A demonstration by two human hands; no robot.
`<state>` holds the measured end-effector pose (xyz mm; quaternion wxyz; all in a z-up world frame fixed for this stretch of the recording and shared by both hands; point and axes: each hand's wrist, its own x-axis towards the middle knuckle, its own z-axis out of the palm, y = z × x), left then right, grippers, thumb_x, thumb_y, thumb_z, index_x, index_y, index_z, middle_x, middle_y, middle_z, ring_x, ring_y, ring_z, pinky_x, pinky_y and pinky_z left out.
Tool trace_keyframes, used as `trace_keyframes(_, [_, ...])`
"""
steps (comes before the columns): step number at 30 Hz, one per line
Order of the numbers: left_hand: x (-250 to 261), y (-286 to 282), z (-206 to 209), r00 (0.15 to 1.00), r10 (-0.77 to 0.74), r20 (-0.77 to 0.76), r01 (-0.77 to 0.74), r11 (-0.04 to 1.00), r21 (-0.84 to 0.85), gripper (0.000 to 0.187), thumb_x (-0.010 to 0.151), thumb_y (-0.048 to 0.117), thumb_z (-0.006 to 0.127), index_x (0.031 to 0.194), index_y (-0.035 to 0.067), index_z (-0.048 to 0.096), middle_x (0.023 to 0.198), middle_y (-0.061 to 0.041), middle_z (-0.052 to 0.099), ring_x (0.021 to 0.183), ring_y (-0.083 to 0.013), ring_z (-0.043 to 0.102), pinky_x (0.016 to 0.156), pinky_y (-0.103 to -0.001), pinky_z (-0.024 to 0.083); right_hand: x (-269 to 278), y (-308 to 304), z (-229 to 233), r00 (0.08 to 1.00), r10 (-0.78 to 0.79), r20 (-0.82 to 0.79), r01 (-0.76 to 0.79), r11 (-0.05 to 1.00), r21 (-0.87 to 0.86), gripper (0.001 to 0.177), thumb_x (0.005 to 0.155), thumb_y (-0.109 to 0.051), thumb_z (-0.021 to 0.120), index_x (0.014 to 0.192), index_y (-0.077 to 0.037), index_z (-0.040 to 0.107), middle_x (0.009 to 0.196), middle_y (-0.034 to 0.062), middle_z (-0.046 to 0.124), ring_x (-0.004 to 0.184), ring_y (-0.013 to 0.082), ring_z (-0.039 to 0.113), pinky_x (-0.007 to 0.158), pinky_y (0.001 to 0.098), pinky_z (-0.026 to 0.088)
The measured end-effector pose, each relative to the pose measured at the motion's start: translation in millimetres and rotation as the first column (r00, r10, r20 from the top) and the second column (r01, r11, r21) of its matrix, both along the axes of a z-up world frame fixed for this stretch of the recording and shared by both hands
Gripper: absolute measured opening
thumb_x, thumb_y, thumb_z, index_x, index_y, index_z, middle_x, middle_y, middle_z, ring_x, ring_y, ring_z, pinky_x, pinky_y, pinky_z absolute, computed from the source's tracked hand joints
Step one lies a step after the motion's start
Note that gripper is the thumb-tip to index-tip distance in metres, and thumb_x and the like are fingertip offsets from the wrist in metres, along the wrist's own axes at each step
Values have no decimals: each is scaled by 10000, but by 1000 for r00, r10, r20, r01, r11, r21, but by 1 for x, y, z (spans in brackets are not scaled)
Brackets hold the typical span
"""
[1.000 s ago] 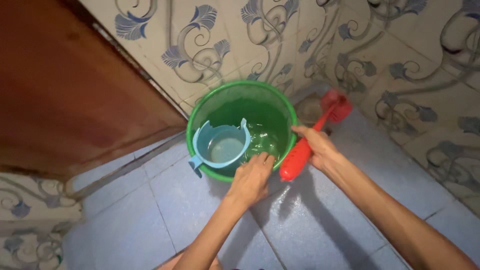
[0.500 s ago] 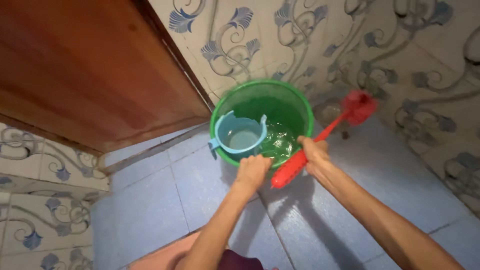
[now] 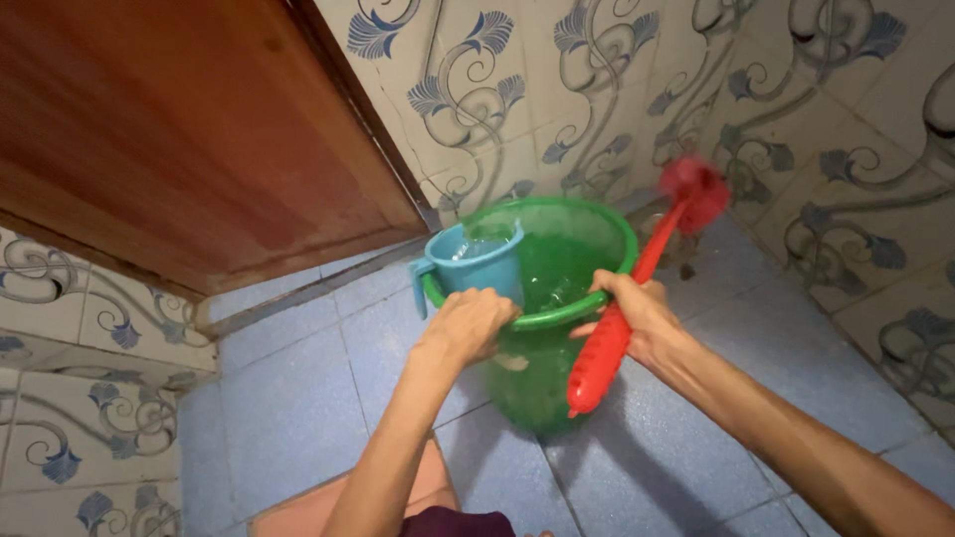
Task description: The person scrubs the bathroom walls and floor with a brush, then scoops water from a bucket using a mug to rinse the surfaces and brush.
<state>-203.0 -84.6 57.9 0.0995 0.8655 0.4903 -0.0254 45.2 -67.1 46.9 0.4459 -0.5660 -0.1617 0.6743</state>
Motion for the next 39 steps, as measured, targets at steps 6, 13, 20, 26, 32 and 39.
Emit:
trace_keyframes(6, [-25, -39, 33, 998, 45, 51, -45, 999, 4, 506, 708, 341, 877, 1151, 168, 704, 936, -142, 655, 923, -372, 638, 796, -502, 500, -29, -15, 16, 998, 51, 33, -51, 999, 3, 142, 778, -33, 681, 857, 21, 577, 710, 69, 529, 592, 221, 598, 556, 515, 659])
trace_keyframes(13, [-88, -85, 29, 994, 35, 105, -60, 966, 251, 511, 663, 346, 863, 1119, 187, 698, 871, -86, 652, 837, -332, 644, 715, -490, 484, -90, -29, 11, 991, 133, -14, -130, 980, 150, 195, 782, -67, 699, 941, -9, 603, 734, 63, 586, 579, 190, 616, 480, 488, 617])
trace_keyframes(20, [-133, -99, 8, 944, 276, -183, -275, 961, 33, 237, 757, 122, 733, 986, 177, 720, 906, -108, 697, 883, -345, 690, 750, -503, 537, -147, -59, -8, 970, 241, -41, -219, 932, 289, 167, 837, -60, 696, 948, 46, 628, 717, 118, 654, 541, 237, 650, 441, 357, 592])
trace_keyframes(26, [-127, -113, 14, 909, 209, -360, -352, 848, -396, 463, 757, 100, 673, 1200, 231, 679, 1053, -149, 737, 1043, -349, 703, 901, -457, 569, -142, -74, -7, 927, 364, -94, -310, 881, 356, 286, 826, -39, 731, 1084, 3, 615, 857, 61, 672, 709, 144, 687, 543, 312, 607])
trace_keyframes(32, [-87, -131, 2, 982, 154, 108, -51, 770, -636, 924, 803, 58, 639, 1610, 305, 264, 1126, -195, 688, 1028, -408, 658, 865, -484, 522, -93, -71, 5, 896, 441, -61, -439, 898, 37, 333, 776, -74, 730, 1083, -97, 604, 820, 54, 665, 647, 178, 678, 509, 355, 578])
trace_keyframes(39, [-85, -110, 3, 995, 88, 50, -29, 722, -691, 1060, 731, -29, 617, 1630, 323, 179, 957, -169, 705, 906, -361, 714, 812, -454, 557, -86, -64, -16, 911, 391, -130, -380, 919, 105, 243, 853, -163, 779, 989, 14, 683, 839, 84, 723, 713, 171, 722, 594, 316, 623])
